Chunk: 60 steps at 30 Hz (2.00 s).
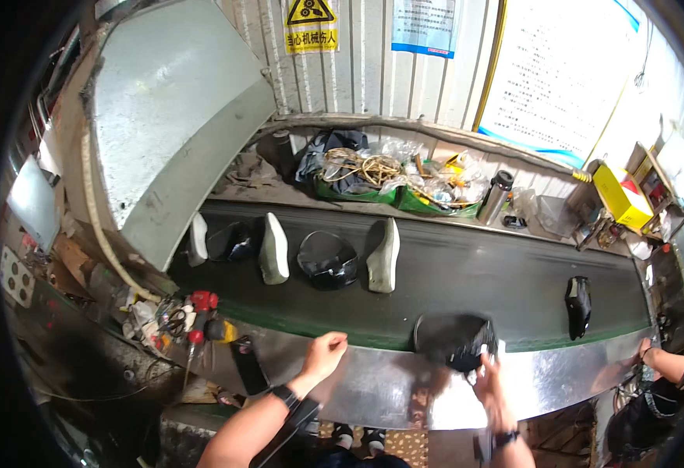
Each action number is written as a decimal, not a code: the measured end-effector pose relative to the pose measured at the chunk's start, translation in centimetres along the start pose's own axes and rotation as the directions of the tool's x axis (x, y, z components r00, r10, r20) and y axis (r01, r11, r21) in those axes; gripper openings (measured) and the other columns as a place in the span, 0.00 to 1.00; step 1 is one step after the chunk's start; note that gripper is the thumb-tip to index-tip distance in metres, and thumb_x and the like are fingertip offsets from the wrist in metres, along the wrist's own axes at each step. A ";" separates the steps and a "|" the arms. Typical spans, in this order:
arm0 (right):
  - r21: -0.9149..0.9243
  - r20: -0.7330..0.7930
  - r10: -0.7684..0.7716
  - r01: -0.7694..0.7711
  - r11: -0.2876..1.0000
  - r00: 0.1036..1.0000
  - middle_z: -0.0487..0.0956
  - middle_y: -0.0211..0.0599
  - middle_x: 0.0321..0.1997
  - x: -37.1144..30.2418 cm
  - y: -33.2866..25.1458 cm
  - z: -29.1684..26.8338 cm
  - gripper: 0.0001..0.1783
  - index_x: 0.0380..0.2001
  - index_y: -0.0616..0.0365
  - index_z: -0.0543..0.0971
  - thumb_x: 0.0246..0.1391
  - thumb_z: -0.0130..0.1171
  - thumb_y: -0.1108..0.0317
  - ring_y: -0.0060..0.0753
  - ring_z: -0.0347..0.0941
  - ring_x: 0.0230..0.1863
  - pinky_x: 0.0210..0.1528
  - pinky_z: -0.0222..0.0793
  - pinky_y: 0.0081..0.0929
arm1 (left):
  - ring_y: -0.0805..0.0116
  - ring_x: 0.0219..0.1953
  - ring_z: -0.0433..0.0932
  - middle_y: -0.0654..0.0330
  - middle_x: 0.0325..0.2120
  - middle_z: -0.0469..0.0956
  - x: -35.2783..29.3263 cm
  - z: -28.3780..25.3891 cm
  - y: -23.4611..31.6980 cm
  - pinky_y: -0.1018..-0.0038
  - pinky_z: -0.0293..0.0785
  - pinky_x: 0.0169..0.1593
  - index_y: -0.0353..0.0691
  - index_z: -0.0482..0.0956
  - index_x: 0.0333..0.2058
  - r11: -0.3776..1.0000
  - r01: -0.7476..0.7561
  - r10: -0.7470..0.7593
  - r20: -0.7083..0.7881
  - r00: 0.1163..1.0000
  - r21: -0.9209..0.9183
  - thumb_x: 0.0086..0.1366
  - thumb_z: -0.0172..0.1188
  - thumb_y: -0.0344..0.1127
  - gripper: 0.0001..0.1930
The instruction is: Operating a toe-lasting machine to shape and attach the front part of a shoe upper to the last.
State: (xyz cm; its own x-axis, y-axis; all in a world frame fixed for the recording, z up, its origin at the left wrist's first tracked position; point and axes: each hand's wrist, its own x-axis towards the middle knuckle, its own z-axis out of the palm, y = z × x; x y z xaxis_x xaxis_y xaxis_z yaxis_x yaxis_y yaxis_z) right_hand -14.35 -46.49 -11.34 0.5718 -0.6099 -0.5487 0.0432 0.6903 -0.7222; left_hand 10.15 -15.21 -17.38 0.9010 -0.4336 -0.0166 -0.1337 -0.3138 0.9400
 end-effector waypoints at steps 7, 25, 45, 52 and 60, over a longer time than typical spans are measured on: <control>0.214 -0.142 0.166 -0.134 0.968 0.976 0.77 0.32 0.59 -13.6 7.9 -9.1 0.29 0.63 0.48 0.68 0.63 0.63 0.57 0.39 0.69 0.63 0.64 0.66 0.56 | 0.42 0.65 0.63 0.36 0.64 0.60 14.7 13.3 -2.4 0.53 0.63 0.66 0.38 0.57 0.69 0.980 -0.068 0.098 -0.155 0.983 0.188 0.55 0.73 0.44 0.48; 0.094 0.204 0.087 -0.108 0.990 0.975 0.78 0.39 0.59 -15.5 2.2 -5.4 0.36 0.63 0.56 0.69 0.52 0.73 0.67 0.43 0.74 0.61 0.61 0.71 0.60 | 0.54 0.57 0.70 0.53 0.54 0.73 -9.1 2.6 8.0 0.58 0.69 0.58 0.50 0.86 0.40 0.483 -0.818 0.674 0.465 0.575 0.312 0.48 0.68 0.34 0.16; -0.376 0.430 -0.106 0.285 0.882 0.896 0.81 0.41 0.46 -20.0 -0.7 7.6 0.35 0.60 0.66 0.60 0.59 0.70 0.65 0.24 0.76 0.46 0.47 0.74 0.25 | 0.68 0.41 0.84 0.57 0.41 0.84 -10.0 3.3 25.6 0.70 0.82 0.47 0.35 0.82 0.45 0.477 0.571 0.009 0.654 0.757 -0.668 0.73 0.59 0.38 0.12; -0.534 0.539 -0.155 0.479 0.696 0.828 0.82 0.38 0.38 -21.7 0.6 8.5 0.31 0.55 0.65 0.66 0.57 0.72 0.63 0.25 0.77 0.43 0.47 0.73 0.28 | 0.78 0.35 0.81 0.63 0.35 0.84 -11.2 -2.2 25.1 0.77 0.77 0.40 0.34 0.84 0.38 0.662 0.237 0.033 0.343 0.939 -0.711 0.73 0.58 0.34 0.10; -0.605 0.677 -0.249 0.717 0.346 0.692 0.75 0.43 0.24 -21.7 0.8 8.7 0.21 0.35 0.64 0.74 0.53 0.75 0.61 0.32 0.69 0.23 0.26 0.64 0.34 | 0.66 0.40 0.85 0.53 0.39 0.85 -13.5 -6.4 24.7 0.69 0.84 0.45 0.28 0.83 0.42 0.544 0.556 -0.151 0.579 0.801 -0.628 0.72 0.59 0.33 0.11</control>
State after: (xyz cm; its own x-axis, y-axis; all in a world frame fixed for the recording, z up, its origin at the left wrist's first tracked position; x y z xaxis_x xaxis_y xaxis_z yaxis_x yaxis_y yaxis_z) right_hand -19.60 -29.36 3.61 0.9401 -0.3301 0.0850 -0.0713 -0.4342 -0.8980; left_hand -2.65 -11.69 8.24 0.5027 -0.7894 -0.3522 0.6876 0.1183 0.7164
